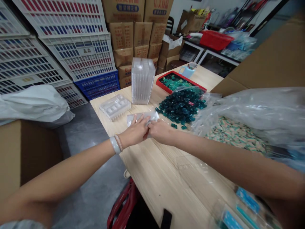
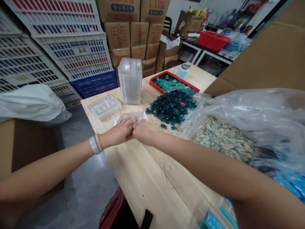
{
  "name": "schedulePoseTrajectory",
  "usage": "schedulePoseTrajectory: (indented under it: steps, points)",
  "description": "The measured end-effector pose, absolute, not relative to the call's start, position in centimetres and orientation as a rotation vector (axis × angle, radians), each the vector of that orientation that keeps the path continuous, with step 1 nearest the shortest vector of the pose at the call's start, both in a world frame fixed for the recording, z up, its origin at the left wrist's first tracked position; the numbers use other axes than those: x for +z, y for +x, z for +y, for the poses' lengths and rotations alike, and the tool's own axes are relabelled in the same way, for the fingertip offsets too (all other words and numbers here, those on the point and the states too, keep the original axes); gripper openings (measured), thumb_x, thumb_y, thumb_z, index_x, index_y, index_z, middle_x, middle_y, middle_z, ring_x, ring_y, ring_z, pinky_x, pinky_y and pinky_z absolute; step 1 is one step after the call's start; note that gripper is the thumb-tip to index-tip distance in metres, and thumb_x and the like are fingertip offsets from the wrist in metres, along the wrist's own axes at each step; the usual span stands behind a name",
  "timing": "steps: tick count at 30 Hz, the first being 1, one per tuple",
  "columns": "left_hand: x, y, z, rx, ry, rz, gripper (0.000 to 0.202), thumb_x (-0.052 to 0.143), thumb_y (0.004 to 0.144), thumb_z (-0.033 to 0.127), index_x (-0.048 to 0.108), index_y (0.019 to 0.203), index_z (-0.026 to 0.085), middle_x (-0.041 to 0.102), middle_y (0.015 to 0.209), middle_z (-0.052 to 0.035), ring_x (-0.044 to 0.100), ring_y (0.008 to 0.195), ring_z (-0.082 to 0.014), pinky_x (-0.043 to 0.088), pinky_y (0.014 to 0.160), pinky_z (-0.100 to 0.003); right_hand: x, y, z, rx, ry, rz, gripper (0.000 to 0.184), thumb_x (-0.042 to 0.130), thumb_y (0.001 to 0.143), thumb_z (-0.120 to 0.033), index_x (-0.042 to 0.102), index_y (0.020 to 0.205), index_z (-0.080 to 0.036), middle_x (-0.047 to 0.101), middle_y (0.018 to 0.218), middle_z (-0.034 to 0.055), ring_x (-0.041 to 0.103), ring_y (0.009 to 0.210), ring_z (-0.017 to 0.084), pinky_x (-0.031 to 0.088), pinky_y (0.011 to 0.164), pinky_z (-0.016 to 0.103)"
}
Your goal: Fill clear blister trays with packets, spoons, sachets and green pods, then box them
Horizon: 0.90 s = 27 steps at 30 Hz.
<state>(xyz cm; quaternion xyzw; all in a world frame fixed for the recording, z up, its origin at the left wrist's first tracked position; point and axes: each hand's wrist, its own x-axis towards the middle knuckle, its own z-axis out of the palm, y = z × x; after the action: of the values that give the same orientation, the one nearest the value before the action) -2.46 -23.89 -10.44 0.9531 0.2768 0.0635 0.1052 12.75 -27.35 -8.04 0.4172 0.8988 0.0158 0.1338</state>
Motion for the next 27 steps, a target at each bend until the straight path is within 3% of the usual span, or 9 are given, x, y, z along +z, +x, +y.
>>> schedulePoseTrajectory:
  steps: [5, 9, 12, 14, 17, 20, 23, 27]
  points:
    - [-7.2, -4.5, -31.1, 0.434, 2.852, 0.665, 0.012, 0.047, 0.077, 0.021, 0.057, 0.079, 0.015, 0.033, 0.136, -0.0073, 0.011, 0.130, -0.0302, 0.009, 0.105, -0.053, -5.7, 12.5, -36.2, 0.126, 1.169, 2.677, 0.020, 0.039, 0.080, -0.010, 0.056, 0.090, -0.012, 0.055, 0.080, 0.0088, 0.051, 0.066, 0.018, 0.032, 0.050, 0.029]
    - [-12.7, -4.7, -38.1, 0.202, 2.768, 0.616, 0.019, 0.051, 0.075, 0.019, 0.055, 0.093, 0.016, 0.045, 0.126, -0.0075, 0.027, 0.125, -0.0251, 0.021, 0.105, -0.043, -11.3, 13.5, -42.4, -0.082, 1.041, 2.693, 0.015, 0.041, 0.080, -0.011, 0.055, 0.085, -0.014, 0.054, 0.080, 0.0065, 0.050, 0.064, 0.017, 0.031, 0.048, 0.028]
    - [-16.5, -4.0, -38.7, 0.166, 2.718, 0.641, 0.033, 0.057, 0.074, 0.028, 0.052, 0.104, 0.017, 0.042, 0.128, -0.0089, 0.026, 0.126, -0.0268, 0.024, 0.103, -0.044, -15.8, 15.9, -44.1, -0.145, 1.139, 2.666, 0.015, 0.041, 0.082, -0.012, 0.055, 0.081, -0.015, 0.056, 0.082, 0.0065, 0.051, 0.072, 0.017, 0.035, 0.056, 0.030]
    - [-16.5, -3.8, -36.0, 0.285, 2.726, 0.632, 0.039, 0.055, 0.075, 0.036, 0.049, 0.110, 0.020, 0.035, 0.134, -0.0083, 0.020, 0.128, -0.0263, 0.022, 0.103, -0.045, -16.3, 17.6, -44.3, -0.134, 1.240, 2.671, 0.013, 0.043, 0.083, -0.017, 0.056, 0.082, -0.015, 0.057, 0.079, 0.0062, 0.050, 0.072, 0.017, 0.035, 0.060, 0.031]
    - [-13.9, -3.7, -28.9, 0.490, 2.728, 0.869, 0.043, 0.050, 0.077, 0.043, 0.048, 0.113, 0.021, 0.031, 0.135, -0.0093, 0.016, 0.128, -0.0270, 0.013, 0.104, -0.048, -13.7, 18.4, -41.4, -0.069, 1.373, 2.747, 0.020, 0.045, 0.084, -0.028, 0.057, 0.092, -0.014, 0.058, 0.078, 0.0065, 0.050, 0.070, 0.018, 0.036, 0.063, 0.033]
    - [-11.5, -3.4, -22.3, 0.314, 2.678, 0.984, 0.048, 0.060, 0.064, 0.053, 0.057, 0.100, 0.021, 0.038, 0.128, -0.0088, 0.023, 0.123, -0.0332, 0.015, 0.100, -0.053, -10.7, 17.0, -33.9, -0.070, 1.557, 2.827, 0.027, 0.048, 0.082, -0.031, 0.055, 0.102, -0.013, 0.058, 0.093, 0.0095, 0.050, 0.086, 0.021, 0.036, 0.072, 0.034]
    - [-11.0, -3.2, -19.1, 0.168, 2.651, 0.898, 0.039, 0.062, 0.062, 0.051, 0.060, 0.090, 0.023, 0.042, 0.123, -0.0051, 0.030, 0.117, -0.0293, 0.024, 0.096, -0.047, -10.2, 15.5, -26.0, -0.373, 1.476, 2.898, 0.017, 0.056, 0.078, -0.027, 0.061, 0.087, -0.015, 0.058, 0.090, 0.0068, 0.049, 0.087, 0.019, 0.036, 0.075, 0.030]
    - [-11.5, -3.4, -18.6, 0.177, 2.654, 0.851, 0.033, 0.060, 0.065, 0.051, 0.060, 0.083, 0.024, 0.041, 0.123, -0.0033, 0.030, 0.116, -0.0271, 0.025, 0.093, -0.045, -12.0, 15.8, -21.6, -0.770, 1.290, 2.960, 0.008, 0.058, 0.076, -0.021, 0.061, 0.075, -0.015, 0.058, 0.081, 0.0034, 0.050, 0.081, 0.014, 0.036, 0.075, 0.027]
